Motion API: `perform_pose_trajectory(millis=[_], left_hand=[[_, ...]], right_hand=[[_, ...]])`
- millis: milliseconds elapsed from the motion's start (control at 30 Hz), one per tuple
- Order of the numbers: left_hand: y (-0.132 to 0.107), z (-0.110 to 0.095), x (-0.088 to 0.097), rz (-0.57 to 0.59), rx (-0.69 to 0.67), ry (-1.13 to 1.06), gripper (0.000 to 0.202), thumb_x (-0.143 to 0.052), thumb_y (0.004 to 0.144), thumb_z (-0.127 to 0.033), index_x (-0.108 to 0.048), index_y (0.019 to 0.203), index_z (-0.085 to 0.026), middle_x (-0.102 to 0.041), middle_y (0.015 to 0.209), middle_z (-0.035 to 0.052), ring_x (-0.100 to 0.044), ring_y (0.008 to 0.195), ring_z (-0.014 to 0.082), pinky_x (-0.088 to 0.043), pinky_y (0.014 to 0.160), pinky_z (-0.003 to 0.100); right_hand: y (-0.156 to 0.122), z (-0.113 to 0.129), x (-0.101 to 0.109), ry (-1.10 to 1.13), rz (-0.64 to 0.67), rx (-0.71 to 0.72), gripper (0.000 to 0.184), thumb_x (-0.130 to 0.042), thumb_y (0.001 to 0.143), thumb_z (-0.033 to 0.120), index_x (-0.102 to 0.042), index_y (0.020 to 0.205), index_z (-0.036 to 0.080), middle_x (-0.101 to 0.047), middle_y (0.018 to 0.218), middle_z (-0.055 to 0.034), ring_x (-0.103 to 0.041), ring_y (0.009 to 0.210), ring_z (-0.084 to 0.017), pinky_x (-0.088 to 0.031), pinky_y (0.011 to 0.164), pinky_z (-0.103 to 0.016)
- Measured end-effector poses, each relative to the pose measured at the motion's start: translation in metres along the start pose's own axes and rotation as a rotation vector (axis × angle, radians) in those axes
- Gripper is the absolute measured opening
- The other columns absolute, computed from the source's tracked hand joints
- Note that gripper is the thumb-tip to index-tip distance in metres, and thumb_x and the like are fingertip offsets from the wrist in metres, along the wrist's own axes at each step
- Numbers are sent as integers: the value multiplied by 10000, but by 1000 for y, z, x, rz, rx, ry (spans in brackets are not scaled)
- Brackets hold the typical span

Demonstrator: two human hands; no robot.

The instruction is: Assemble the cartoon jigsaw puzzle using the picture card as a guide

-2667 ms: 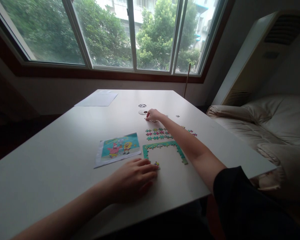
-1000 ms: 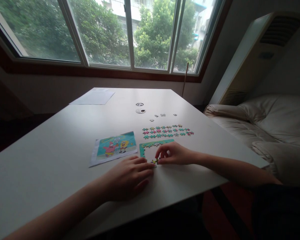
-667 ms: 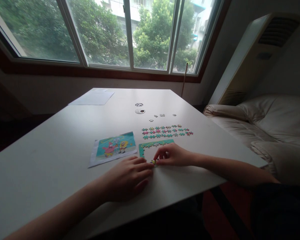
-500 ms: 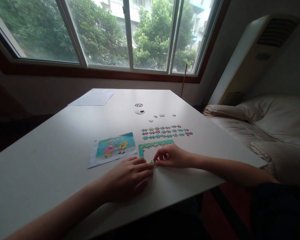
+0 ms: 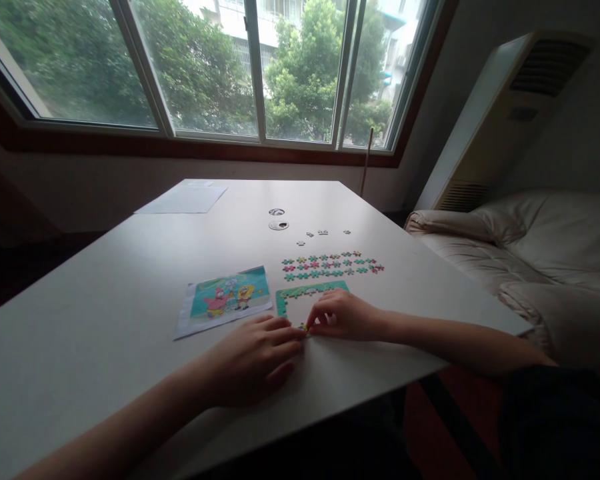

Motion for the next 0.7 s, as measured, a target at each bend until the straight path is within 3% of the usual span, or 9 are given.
perform_pose_trajectory(millis=[700], left_hand=[[1, 3, -5, 19, 36, -17, 206, -485, 825, -182, -568, 1012, -202, -597, 1133, 58, -536, 939, 212, -461, 790, 345]], right_hand=[[0, -5, -1, 17, 56, 5, 142, -621, 776, 320, -666, 827, 195, -583, 643, 21, -532, 610, -84, -402, 638, -210]])
Point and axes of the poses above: each hand's wrist, its own y-axis towards the middle knuckle, its own x-axis out of the back of the hand, z = x × y, the point moved 7 cm from there along y, towards the middle knuckle
